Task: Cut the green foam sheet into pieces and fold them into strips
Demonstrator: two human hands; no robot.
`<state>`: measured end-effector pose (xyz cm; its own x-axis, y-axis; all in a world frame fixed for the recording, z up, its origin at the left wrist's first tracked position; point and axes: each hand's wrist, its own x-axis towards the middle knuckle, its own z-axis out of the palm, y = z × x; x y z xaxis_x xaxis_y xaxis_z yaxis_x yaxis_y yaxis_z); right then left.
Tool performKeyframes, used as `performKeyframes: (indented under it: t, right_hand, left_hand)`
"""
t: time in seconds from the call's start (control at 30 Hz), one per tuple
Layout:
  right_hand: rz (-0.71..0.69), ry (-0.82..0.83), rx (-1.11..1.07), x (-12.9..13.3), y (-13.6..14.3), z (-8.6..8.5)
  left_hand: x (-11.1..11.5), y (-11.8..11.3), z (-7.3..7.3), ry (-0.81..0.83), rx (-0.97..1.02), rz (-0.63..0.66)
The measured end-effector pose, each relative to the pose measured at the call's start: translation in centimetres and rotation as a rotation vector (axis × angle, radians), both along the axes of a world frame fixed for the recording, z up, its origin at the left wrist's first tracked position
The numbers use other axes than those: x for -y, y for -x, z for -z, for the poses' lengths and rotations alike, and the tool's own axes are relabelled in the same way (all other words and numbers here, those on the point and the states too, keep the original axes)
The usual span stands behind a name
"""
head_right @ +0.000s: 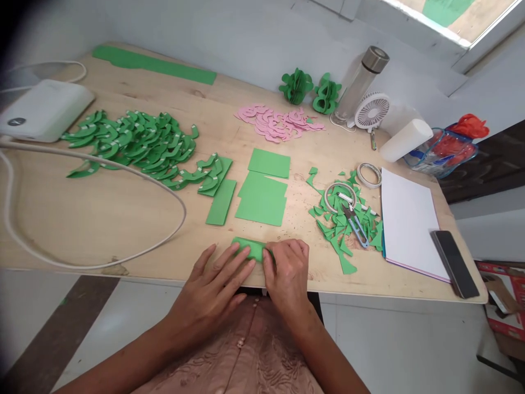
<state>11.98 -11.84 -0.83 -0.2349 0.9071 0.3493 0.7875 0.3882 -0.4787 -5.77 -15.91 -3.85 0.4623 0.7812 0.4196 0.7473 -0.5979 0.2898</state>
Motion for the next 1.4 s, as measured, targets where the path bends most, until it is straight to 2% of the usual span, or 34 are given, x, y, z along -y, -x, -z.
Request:
performKeyframes:
  t: [0.5,1.4]
  right_hand:
    - [0.078,-0.012,-0.030,0.25,-0.98,0.48]
    - [0.083,-0.036,0.017,-0.01,-0.64,0.53]
  left_hand:
    - [0.08,-0.21,0.14,0.042,-0.095,-0.049]
    - [0.01,-0.29,0.10,0.047,-0.128,-0.054]
